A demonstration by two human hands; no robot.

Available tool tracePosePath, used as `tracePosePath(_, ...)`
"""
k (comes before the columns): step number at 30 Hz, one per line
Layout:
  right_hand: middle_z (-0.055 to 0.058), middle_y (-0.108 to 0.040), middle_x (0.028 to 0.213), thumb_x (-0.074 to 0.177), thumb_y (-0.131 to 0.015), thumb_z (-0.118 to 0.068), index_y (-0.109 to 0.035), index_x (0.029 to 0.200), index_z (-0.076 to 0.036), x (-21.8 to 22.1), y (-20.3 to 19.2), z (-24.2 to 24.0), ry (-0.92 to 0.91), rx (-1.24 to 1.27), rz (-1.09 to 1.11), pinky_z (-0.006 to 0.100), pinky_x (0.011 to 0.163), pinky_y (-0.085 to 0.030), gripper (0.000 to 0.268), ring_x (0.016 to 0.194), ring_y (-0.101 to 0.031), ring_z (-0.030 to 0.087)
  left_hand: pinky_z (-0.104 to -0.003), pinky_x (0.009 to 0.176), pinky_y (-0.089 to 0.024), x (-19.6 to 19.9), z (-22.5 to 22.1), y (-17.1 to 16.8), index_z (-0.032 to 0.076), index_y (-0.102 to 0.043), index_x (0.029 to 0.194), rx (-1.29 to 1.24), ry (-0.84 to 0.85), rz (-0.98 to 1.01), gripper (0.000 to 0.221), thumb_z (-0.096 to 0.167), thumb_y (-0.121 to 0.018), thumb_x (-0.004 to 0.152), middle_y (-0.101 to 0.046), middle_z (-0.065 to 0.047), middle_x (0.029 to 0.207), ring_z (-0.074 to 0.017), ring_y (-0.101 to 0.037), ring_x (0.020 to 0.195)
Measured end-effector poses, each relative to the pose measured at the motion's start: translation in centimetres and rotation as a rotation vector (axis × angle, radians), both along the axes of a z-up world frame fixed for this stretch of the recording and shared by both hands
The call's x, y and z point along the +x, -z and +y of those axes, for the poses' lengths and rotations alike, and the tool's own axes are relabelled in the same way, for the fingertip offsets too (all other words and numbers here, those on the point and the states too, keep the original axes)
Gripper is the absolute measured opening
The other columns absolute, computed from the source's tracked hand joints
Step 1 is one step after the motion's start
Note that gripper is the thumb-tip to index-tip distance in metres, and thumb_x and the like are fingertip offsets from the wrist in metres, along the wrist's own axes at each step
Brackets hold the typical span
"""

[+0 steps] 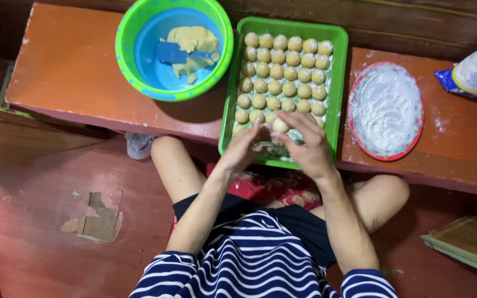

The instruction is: Shaping small pieces of dough into uniform balls and arranging them in a tray.

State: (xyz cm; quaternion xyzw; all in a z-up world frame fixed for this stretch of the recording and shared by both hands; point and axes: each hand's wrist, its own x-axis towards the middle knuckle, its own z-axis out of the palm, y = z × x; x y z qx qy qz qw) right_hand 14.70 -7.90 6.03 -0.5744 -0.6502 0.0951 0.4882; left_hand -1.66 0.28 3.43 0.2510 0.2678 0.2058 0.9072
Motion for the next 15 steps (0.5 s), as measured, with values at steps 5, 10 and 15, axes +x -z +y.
tracePosePath(5, 0.013, -0.065, 0.12, 0.084, -0.082, 0.003, -0.071, 0.121, -0.002, 0.0, 0.1, -0.8, -0.016, -0.273, 0.436, 0.032, 0.085, -0.059, 0.039, 0.101, -0.064, 0.021, -0.024, 0.084, -0.05, -3.1, 2.7, -2.3, 0.008, -0.072, 0.12, 0.766, -0.387, 0.351, 0.03, 0.031, -0.063, 0.104, -0.076, -0.009, 0.104, -0.0118, -0.065, 0.097)
tracePosePath(10, 0.017, -0.066, 0.112, 0.086, -0.078, 0.003, -0.073, 0.119, -0.003, -1.3, 0.5, 0.0, -0.003, -0.39, 0.178, 0.041, 0.081, -0.062, 0.033, 0.1, -0.069, 0.033, -0.03, 0.086, -0.053, -3.0, 3.8, 0.3, 0.008, -0.072, 0.12, 0.878, -0.492, 0.429, 0.023, 0.024, -0.063, 0.105, -0.076, -0.009, 0.1, -0.0129, -0.065, 0.094)
tracePosePath(15, 0.012, -0.07, 0.112, 0.088, -0.077, -0.006, -0.072, 0.12, -0.008, -0.8, 3.3, 0.2, -0.02, -0.467, -0.161, 0.047, 0.084, -0.058, 0.032, 0.104, -0.069, 0.035, -0.034, 0.086, -0.052, -2.9, 3.1, 0.8, 0.021, -0.074, 0.119, 1.019, -0.398, 0.622, 0.022, 0.028, -0.072, 0.099, -0.073, -0.007, 0.096, -0.0187, -0.067, 0.094)
